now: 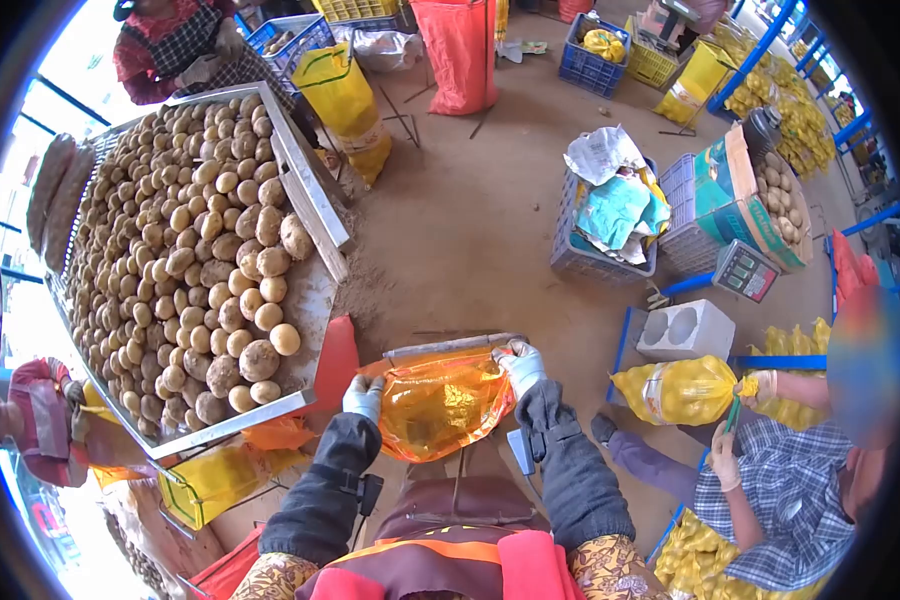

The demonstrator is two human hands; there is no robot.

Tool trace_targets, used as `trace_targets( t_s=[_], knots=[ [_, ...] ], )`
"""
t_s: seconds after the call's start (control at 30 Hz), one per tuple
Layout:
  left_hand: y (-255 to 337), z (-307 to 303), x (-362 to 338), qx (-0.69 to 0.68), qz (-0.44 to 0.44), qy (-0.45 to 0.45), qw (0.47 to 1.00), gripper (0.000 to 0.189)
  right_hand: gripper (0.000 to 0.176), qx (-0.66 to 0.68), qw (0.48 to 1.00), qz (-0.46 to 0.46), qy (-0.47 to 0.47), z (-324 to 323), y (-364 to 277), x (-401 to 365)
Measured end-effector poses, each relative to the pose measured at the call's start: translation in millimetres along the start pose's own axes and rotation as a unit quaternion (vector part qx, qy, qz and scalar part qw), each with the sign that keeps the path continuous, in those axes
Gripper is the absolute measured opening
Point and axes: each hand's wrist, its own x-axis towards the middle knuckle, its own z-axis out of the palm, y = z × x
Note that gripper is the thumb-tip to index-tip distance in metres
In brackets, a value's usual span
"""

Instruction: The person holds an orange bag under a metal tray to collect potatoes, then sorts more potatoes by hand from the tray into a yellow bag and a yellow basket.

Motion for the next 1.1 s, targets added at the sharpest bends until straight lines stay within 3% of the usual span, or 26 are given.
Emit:
trace_targets(
  t_s=[0.07, 0.1, 0.13, 0.17, 0.2, 0.23, 0.27, 0.3, 0.37, 0.4, 0.43, 0.47, 0.5, 0.53, 0.57, 0.63, 0.67, 0.7, 0.73, 0.77, 0.8, 0.83, 0.97, 1.03, 1.1],
  knots=[
    [-12, 9, -11, -0.074, -0.015, -0.008, 0.997, 0.036, 0.019, -0.012, 1.0, 0.011, 0.02, -5, 0, -4],
    [-20, 12, -15, -0.134, -0.016, -0.01, 0.991, 0.039, 0.013, -0.068, 0.997, 0.009, -0.028, -22, 2, -2],
    [-19, 5, -25, -0.134, -0.017, -0.007, 0.991, 0.039, 0.012, -0.123, 0.99, 0.005, -0.073, -29, -3, -4],
    [-20, -7, -36, -0.042, 0.017, -0.048, 0.998, 0.04, 0.012, -0.123, 0.99, 0.005, -0.073, -36, -6, -12],
    [-21, -16, -45, 0.051, 0.053, -0.09, 0.993, 0.043, 0.02, -0.349, 0.931, -0.059, -0.088, -43, -25, -34],
    [-32, -21, -47, 0.05, 0.053, -0.094, 0.993, 0.043, 0.031, -0.557, 0.816, -0.118, -0.099, -49, -36, -52],
    [-44, -29, -49, 0.135, 0.097, -0.08, 0.983, 0.044, 0.047, -0.667, 0.727, -0.07, -0.15, -62, -35, -61],
    [-42, -36, -55, 0.218, 0.142, -0.066, 0.963, 0.046, 0.047, -0.667, 0.727, -0.068, -0.147, -64, -35, -71],
    [-33, -43, -65, 0.277, 0.103, -0.086, 0.951, 0.051, 0.055, -0.81, 0.572, -0.079, -0.099, -64, -34, -90],
    [-35, -42, -68, 0.359, 0.239, 0.029, 0.902, 0.051, 0.061, -0.812, 0.537, -0.223, -0.041, -68, -26, -98],
    [-38, -42, -71, 0.425, 0.367, 0.143, 0.815, 0.052, 0.061, -0.813, 0.538, -0.219, -0.036, -73, -20, -104],
    [-49, -40, -65, 0.453, 0.438, 0.146, 0.763, 0.053, 0.062, -0.807, 0.463, -0.362, -0.047, -80, -14, -110],
    [-57, -39, -65, 0.451, 0.444, 0.141, 0.761, 0.053, 0.062, -0.781, 0.375, -0.495, -0.06, -78, -18, -118],
    [-56, -40, -70, 0.49, 0.525, 0.107, 0.688, 0.049, 0.058, -0.772, 0.343, -0.523, -0.11, -73, -21, -124],
    [-55, -39, -73, 0.497, 0.555, 0.058, 0.664, 0.045, 0.058, -0.776, 0.341, -0.52, -0.107, -65, -25, -127],
    [-34, -45, -86, 0.504, 0.606, -0.048, 0.614, 0.038, 0.051, -0.879, 0.226, -0.116, -0.404, -45, -32, -145],
    [-5, -49, -100, 0.617, 0.506, -0.234, 0.555, 0.035, 0.046, -0.866, 0.283, -0.108, -0.398, -51, -23, -152],
    [4, -52, -109, 0.693, 0.376, -0.406, 0.461, 0.031, 0.043, -0.848, 0.34, -0.1, -0.393, -56, -14, -159],
    [-15, -54, -108, 0.611, 0.423, -0.406, 0.532, 0.033, 0.047, -0.808, 0.46, -0.074, -0.36, -46, -39, -179],
    [-20, -56, -116, 0.609, 0.424, -0.41, 0.53, 0.033, 0.053, -0.755, 0.571, -0.047, -0.319, -42, -51, -194],
    [-21, -60, -125, 0.538, 0.405, -0.408, 0.616, 0.035, 0.064, -0.728, 0.608, -0.059, -0.311, -48, -42, -201],
    [-20, -64, -133, 0.461, 0.381, -0.4, 0.694, 0.038, 0.064, -0.728, 0.61, -0.056, -0.308, -53, -35, -208],
    [-13, -78, -153, 0.489, 0.43, -0.399, 0.645, 0.056, 0.062, -0.74, 0.58, -0.101, -0.323, -62, -14, -235],
    [-16, -76, -156, 0.504, 0.442, -0.395, 0.628, 0.054, 0.061, -0.752, 0.569, -0.125, -0.308, -65, -3, -248],
    [-19, -73, -158, 0.519, 0.454, -0.389, 0.611, 0.052, 0.053, -0.768, 0.546, -0.206, -0.264, -66, 9, -256]
  ],
)
